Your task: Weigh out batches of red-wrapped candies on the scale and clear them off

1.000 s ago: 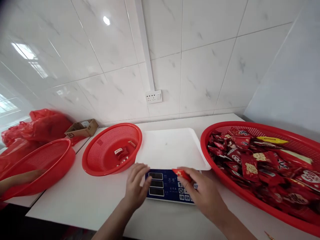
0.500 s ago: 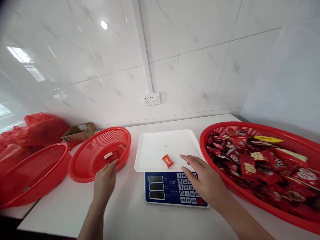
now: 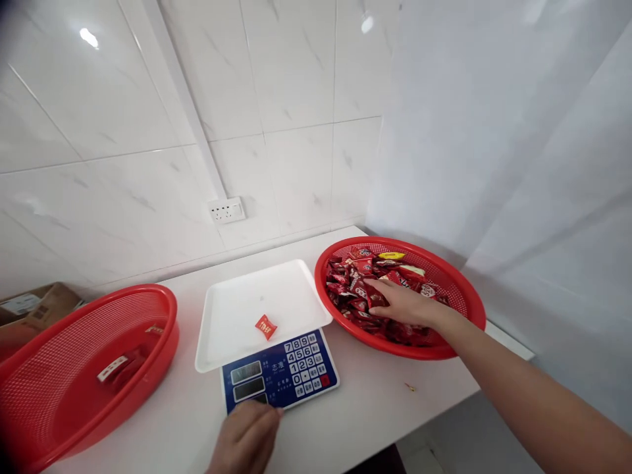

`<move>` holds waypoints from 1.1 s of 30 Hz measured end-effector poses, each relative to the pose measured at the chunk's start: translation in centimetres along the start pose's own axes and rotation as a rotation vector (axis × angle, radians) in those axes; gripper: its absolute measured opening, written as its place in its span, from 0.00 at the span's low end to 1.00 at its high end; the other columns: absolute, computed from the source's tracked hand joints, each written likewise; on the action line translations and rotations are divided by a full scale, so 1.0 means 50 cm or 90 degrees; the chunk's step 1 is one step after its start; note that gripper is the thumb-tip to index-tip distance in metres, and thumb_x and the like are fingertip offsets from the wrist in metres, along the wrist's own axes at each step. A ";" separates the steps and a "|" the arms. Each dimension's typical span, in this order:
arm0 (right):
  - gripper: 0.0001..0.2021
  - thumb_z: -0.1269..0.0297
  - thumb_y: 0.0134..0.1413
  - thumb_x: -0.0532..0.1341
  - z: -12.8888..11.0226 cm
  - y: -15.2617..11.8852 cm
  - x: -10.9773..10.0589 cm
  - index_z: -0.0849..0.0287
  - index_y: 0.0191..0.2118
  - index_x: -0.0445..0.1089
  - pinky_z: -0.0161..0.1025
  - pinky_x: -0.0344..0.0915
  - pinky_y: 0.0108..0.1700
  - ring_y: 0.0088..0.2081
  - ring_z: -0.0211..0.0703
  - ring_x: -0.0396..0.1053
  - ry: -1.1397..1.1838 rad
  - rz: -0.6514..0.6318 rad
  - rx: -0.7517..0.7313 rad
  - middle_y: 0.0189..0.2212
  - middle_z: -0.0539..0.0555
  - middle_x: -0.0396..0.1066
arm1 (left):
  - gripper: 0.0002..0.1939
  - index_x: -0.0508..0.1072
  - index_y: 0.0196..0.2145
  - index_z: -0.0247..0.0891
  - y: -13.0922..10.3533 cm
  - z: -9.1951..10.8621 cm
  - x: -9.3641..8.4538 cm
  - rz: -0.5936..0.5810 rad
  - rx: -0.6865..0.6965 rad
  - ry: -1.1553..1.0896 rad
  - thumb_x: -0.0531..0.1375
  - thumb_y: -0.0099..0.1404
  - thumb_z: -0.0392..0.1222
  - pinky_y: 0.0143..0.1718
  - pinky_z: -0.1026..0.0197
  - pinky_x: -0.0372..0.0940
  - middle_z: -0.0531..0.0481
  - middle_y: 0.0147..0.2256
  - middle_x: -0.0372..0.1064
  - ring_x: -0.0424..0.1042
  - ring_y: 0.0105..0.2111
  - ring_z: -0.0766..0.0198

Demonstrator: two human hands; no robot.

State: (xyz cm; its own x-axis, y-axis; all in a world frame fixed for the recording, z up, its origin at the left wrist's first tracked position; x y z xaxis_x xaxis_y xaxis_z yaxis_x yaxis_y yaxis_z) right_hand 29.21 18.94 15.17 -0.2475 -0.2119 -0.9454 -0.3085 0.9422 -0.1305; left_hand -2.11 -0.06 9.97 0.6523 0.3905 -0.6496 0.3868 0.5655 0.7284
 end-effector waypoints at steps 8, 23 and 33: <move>0.32 0.60 0.51 0.57 -0.006 0.022 -0.005 0.62 0.61 0.52 0.44 0.62 0.52 0.54 0.53 0.63 0.073 0.082 -0.003 0.55 0.61 0.64 | 0.08 0.68 0.34 0.40 -0.020 0.026 0.082 -0.011 0.012 -0.019 0.51 0.62 0.32 0.19 0.64 0.63 0.52 0.20 0.69 0.68 0.17 0.65; 0.18 0.60 0.56 0.52 0.003 0.070 -0.078 0.58 0.49 0.68 0.43 0.66 0.47 0.46 0.50 0.70 0.054 0.109 0.004 0.46 0.56 0.72 | 0.08 0.68 0.32 0.43 -0.030 0.005 0.087 -0.003 -0.062 -0.053 0.51 0.60 0.33 0.21 0.64 0.65 0.53 0.22 0.70 0.70 0.19 0.65; 0.25 0.70 0.47 0.59 0.008 0.131 -0.044 0.66 0.54 0.62 0.46 0.63 0.47 0.47 0.57 0.68 0.074 0.122 0.051 0.48 0.64 0.70 | 0.08 0.69 0.31 0.41 -0.036 -0.003 0.088 0.003 -0.061 -0.038 0.51 0.61 0.34 0.22 0.66 0.65 0.52 0.21 0.70 0.70 0.19 0.66</move>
State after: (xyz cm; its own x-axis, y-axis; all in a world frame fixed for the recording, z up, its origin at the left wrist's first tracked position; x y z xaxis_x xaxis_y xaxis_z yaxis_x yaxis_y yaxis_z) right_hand 28.09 25.66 16.26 -0.3996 -0.0519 -0.9152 -0.1733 0.9847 0.0198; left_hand -0.03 0.76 5.77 0.6928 0.3511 -0.6298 0.3210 0.6319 0.7054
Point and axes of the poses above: each hand's wrist, its own y-axis towards the middle knuckle, its own x-axis out of the palm, z = x × y, the point moved 3 cm from there along y, towards the middle knuckle
